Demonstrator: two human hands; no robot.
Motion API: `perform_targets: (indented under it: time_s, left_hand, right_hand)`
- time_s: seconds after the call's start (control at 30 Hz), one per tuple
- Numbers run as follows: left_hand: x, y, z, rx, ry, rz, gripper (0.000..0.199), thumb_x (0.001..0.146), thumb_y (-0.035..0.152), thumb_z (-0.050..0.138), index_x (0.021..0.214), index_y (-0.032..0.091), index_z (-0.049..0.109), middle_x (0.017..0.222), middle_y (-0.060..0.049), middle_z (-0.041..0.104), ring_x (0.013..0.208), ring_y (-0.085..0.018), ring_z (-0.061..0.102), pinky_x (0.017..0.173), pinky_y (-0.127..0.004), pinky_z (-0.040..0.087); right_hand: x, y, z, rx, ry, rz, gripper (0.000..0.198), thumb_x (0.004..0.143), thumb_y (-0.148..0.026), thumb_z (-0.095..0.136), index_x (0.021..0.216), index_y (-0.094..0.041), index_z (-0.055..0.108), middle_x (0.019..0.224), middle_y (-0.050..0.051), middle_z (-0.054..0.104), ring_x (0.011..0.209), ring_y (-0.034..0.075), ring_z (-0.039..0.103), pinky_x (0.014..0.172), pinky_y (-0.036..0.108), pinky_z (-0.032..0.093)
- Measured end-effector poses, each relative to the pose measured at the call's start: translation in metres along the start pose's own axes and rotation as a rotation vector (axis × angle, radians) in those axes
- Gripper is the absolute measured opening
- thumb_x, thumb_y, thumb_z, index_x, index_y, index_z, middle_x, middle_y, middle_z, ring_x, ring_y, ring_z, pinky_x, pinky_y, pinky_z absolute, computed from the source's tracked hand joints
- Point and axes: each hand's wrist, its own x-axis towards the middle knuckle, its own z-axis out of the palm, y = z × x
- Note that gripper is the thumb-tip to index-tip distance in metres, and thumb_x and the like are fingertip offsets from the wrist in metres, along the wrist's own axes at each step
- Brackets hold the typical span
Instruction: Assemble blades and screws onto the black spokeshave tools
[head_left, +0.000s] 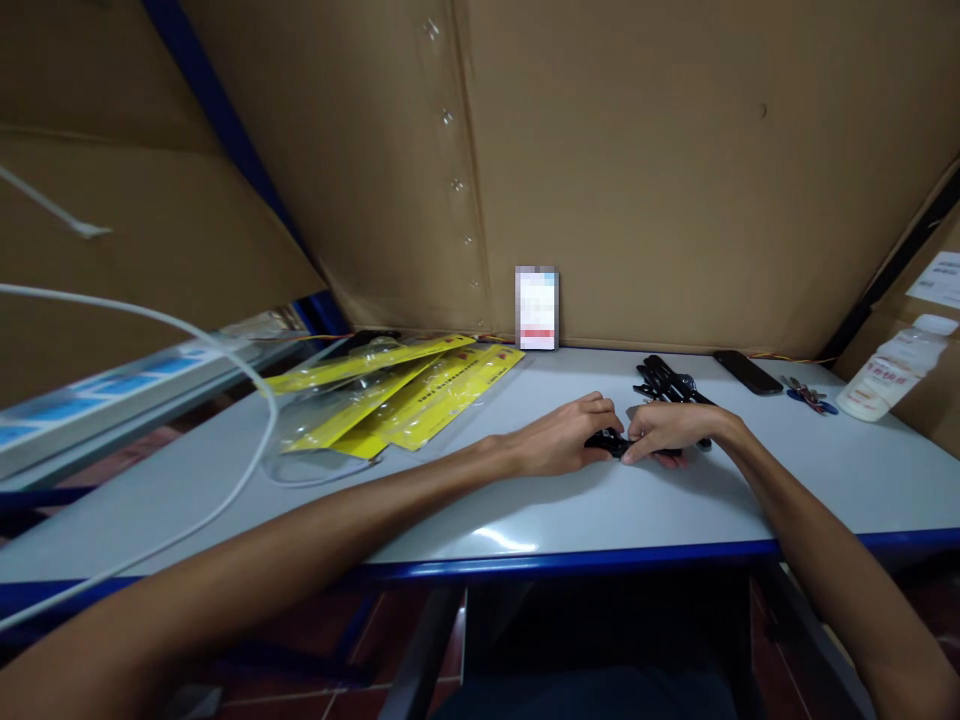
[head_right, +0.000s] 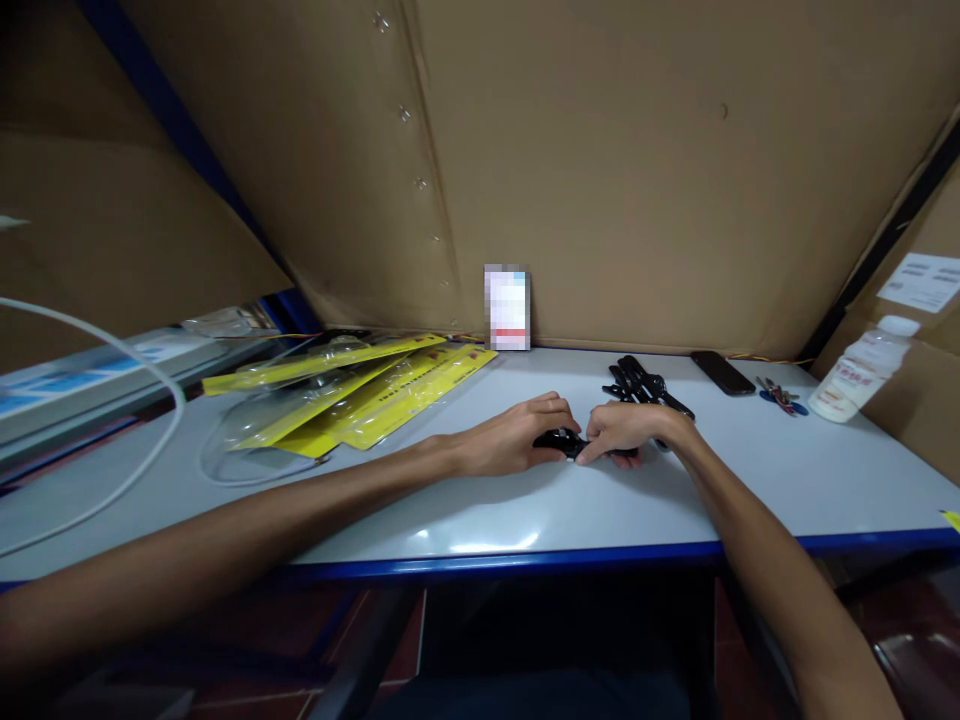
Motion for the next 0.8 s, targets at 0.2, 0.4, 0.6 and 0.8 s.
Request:
perform_targets:
  time_s: [0.2, 0.4, 0.6, 0.8]
  left_hand:
    - [0.001, 0.0, 0.0, 0.002, 0.009, -0.007, 0.025, 0.09, 0.016, 0.07, 0.114, 0.016, 0.065, 0.105, -0.007, 0.063, 0.105, -0.024, 0.057, 0.091, -0.038, 0.049]
    - [0.0, 0.0, -0.002, 0.018, 0.036, -0.012, 0.031, 0.089, 0.02, 0.071, 0.119, 0.017, 0.061, 0.112, -0.008, 0.064, 0.106, -0.024, 0.06, 0.091, -0.038, 0.051]
    - [0.006, 0.006, -0.004, 0.298, 0.176, -0.284, 0.03, 0.099, 0.043, 0.058, 0.089, 0.015, 0.061, 0.089, -0.009, 0.065, 0.083, -0.024, 0.061, 0.07, -0.035, 0.049]
    - [0.01, 0.012, 0.001, 0.363, 0.03, -0.249, 0.014, 0.095, 0.027, 0.058, 0.087, 0.016, 0.062, 0.086, -0.009, 0.064, 0.087, -0.025, 0.06, 0.07, -0.033, 0.048]
  right_hand:
    - [0.0, 0.0, 0.0, 0.024, 0.007, -0.017, 0.043, 0.085, -0.053, 0.062, 0.062, -0.022, 0.045, 0.049, -0.001, 0.056, 0.044, 0.014, 0.052, 0.05, 0.029, 0.042]
    - [-0.001, -0.002, 0.0, 0.016, 0.01, 0.0, 0.046, 0.086, -0.057, 0.062, 0.063, -0.022, 0.045, 0.051, -0.002, 0.056, 0.045, 0.013, 0.052, 0.052, 0.028, 0.043]
    - [0.001, 0.0, 0.0, -0.003, 0.017, -0.007, 0.05, 0.084, -0.062, 0.061, 0.06, -0.021, 0.046, 0.049, 0.0, 0.057, 0.044, 0.014, 0.053, 0.05, 0.029, 0.043]
    - [0.001, 0.0, 0.0, 0.006, 0.02, -0.007, 0.051, 0.084, -0.065, 0.062, 0.062, -0.021, 0.046, 0.049, -0.001, 0.056, 0.044, 0.013, 0.052, 0.051, 0.028, 0.044]
